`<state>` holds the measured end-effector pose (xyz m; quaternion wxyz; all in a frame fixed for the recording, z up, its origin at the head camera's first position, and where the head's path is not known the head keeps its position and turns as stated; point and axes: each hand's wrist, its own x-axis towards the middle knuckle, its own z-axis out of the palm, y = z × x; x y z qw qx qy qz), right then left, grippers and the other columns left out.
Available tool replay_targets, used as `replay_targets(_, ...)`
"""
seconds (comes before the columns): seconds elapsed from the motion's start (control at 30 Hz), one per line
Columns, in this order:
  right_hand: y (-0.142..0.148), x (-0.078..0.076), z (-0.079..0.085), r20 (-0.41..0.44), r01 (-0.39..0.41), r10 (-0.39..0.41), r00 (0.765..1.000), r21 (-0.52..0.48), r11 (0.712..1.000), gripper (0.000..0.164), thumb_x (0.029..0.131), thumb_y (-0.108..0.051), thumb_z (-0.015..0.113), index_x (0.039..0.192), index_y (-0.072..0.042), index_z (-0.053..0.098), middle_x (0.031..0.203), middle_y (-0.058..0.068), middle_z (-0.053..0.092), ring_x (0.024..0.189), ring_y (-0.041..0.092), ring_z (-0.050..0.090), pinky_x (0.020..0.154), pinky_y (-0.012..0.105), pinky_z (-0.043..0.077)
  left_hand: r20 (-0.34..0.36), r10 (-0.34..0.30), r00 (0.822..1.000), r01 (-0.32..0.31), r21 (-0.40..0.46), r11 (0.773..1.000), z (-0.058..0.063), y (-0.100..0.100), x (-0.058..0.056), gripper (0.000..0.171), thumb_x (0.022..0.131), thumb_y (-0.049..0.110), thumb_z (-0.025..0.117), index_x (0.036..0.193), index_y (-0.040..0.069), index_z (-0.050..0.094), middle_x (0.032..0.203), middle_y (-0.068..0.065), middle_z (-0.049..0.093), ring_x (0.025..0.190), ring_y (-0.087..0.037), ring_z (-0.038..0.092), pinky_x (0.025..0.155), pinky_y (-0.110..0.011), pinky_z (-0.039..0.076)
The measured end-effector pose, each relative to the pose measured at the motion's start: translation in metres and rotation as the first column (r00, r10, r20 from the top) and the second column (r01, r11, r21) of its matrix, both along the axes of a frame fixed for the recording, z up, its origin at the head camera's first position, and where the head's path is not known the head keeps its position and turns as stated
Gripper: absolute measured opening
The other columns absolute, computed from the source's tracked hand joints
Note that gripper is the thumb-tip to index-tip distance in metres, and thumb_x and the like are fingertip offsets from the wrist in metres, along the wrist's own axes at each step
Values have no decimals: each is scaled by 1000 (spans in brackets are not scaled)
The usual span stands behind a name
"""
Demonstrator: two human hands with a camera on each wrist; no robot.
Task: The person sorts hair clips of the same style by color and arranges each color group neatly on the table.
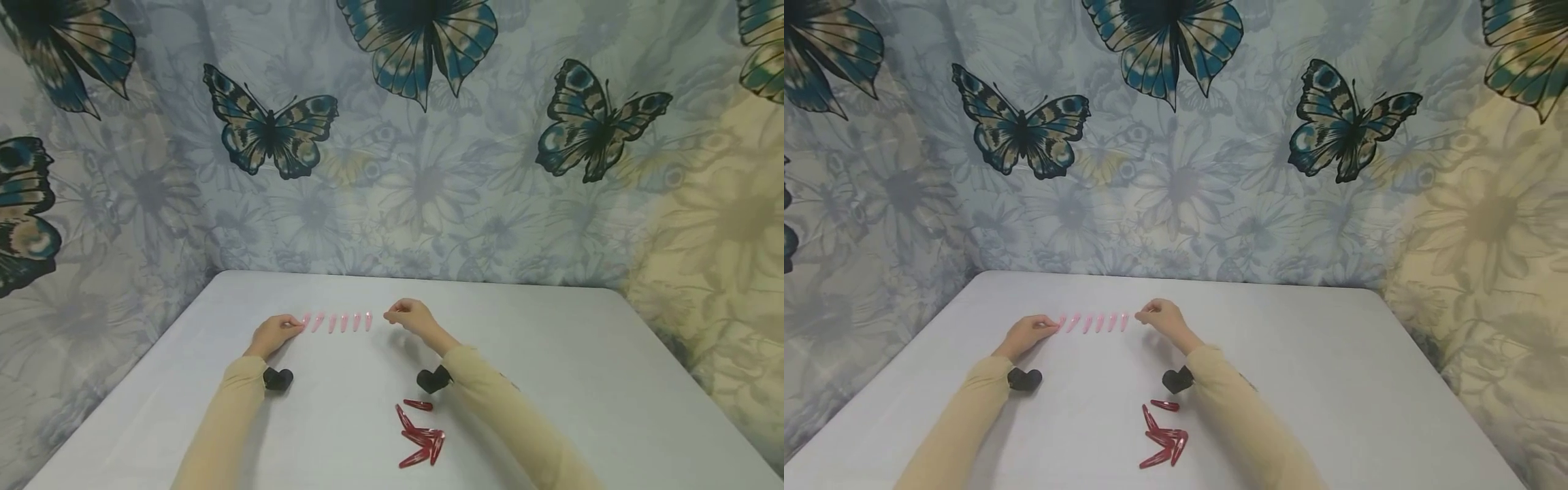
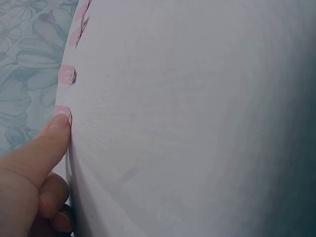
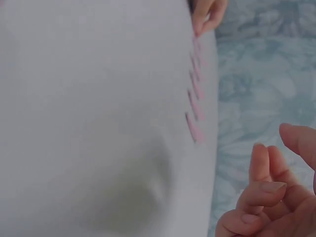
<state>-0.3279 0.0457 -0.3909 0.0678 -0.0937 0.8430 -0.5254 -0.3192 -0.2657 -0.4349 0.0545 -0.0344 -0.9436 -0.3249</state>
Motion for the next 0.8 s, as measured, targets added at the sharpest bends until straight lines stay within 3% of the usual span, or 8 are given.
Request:
replay_targets(0.17,38,31,4,-8,-82,82,997,3,997,16,84,-22,62,86,-6,61,78,5,61,61,15,41,53,27,34,-10,-8,1000,8,9,1000,0,0,1,19,82,23,65,87,5,66,70,-1,59,68,-19,49,72,-40,39)
replay_targets(0.33,69,58,2,-31,-125,125,992,0,992,18,86,-22,60,88,-5,60,80,9,61,60,14,40,52,26,34,-18,-1,1000,1,5,1000,2,1,3,19,82,22,65,88,4,66,74,-5,62,71,-22,51,73,-41,39)
replay_targets(0.6,94,83,3,-50,-133,132,990,-29,991,21,86,-22,60,90,-1,59,78,10,61,61,15,40,51,24,34,-10,13,1000,-13,32,999,3,3,5,22,85,22,62,92,2,65,78,-9,62,68,-21,50,74,-43,40)
replay_targets(0.8,97,96,-2,-45,-135,133,990,-39,990,17,86,-20,61,89,-3,60,77,6,60,74,27,49,58,30,37,-10,0,1000,1,101,995,-1,-1,3,24,85,21,62,94,-1,65,71,-6,56,64,-18,44,68,-36,37)
